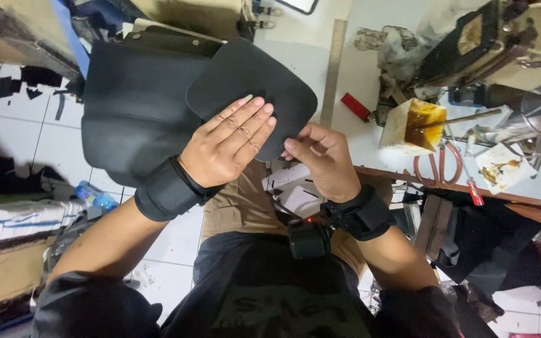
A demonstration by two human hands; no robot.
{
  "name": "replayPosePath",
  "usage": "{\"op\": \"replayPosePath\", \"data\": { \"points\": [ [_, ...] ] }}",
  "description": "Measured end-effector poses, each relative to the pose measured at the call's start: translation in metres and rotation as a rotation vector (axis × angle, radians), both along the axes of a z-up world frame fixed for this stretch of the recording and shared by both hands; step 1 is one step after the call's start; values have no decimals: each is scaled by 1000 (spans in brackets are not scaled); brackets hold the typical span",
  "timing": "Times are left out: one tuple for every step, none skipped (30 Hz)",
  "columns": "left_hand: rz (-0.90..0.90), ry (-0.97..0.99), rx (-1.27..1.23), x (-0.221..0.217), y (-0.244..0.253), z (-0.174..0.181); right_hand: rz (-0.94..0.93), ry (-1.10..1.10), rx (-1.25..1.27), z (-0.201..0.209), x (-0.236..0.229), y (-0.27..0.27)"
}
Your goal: The person assembles and glues various components of a leather good by applying glue to a fabric piece, placing it on a sewing machine, then aligning it with another fabric piece. The person then marks the fabric with chalk using a ruler as a guide, presses the fabric pieces together, and applies glue to the fabric using a thread dipped in glue.
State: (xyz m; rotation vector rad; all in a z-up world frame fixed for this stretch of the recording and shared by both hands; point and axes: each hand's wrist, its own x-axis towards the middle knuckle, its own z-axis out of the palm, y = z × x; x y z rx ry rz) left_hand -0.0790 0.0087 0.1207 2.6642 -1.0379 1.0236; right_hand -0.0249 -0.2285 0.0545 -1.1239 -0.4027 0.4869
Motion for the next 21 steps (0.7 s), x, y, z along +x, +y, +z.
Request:
{"op": "replayPosePath", "data": {
  "points": [
    [0, -7, 1, -1, 1, 0, 17, -12, -27, 0, -1, 3],
    [1, -14, 2, -2, 2, 1, 34, -24, -54, 0, -2, 5],
    [7, -14, 4, -3, 3, 1, 40, -24, -53, 2, -2, 7],
    [7, -14, -1, -4, 4, 1, 49, -30, -52, 4, -3, 9],
    [5, -15, -4, -4, 5, 2, 56, -37, -50, 5, -3, 11],
    [8, -15, -2, -5, 5, 2, 60, -36, -48, 5, -3, 11],
    [9, -11, -7, -6, 5, 2, 68, -50, -60, 4, -3, 12],
    [10, -8, -12, -7, 5, 3, 76, -64, -71, 3, -2, 12],
    [9, -7, -9, -7, 5, 4, 76, -63, -69, 3, -3, 12],
    [9, -5, -17, -8, 5, 5, 81, -99, -90, 4, -3, 13],
    [9, -2, -25, -9, 5, 6, 87, -136, -112, 4, -3, 13],
    [9, -1, -23, -9, 5, 6, 86, -135, -110, 5, -4, 14],
    [7, 0, -32, -9, 5, 7, 87, -163, -121, 6, -4, 15],
    [4, 2, -42, -9, 5, 7, 88, -191, -132, 8, -5, 17],
    [5, 3, -40, -9, 5, 6, 89, -190, -130, 6, -6, 16],
    [0, 5, -52, -9, 5, 6, 84, -207, -141, 5, -6, 16],
    [-5, 9, -65, -9, 5, 5, 79, -224, -153, 3, -7, 16],
    [-4, 11, -64, -9, 6, 4, 79, -222, -151, -1, -7, 16],
    [-9, 16, -81, -9, 6, 2, 73, -246, -159, -4, -6, 16],
    [-13, 21, -98, -9, 6, 1, 67, -269, -166, -8, -6, 16],
    [-13, 22, -98, -9, 6, 1, 67, -268, -166, -6, -6, 17]
  ]
}}
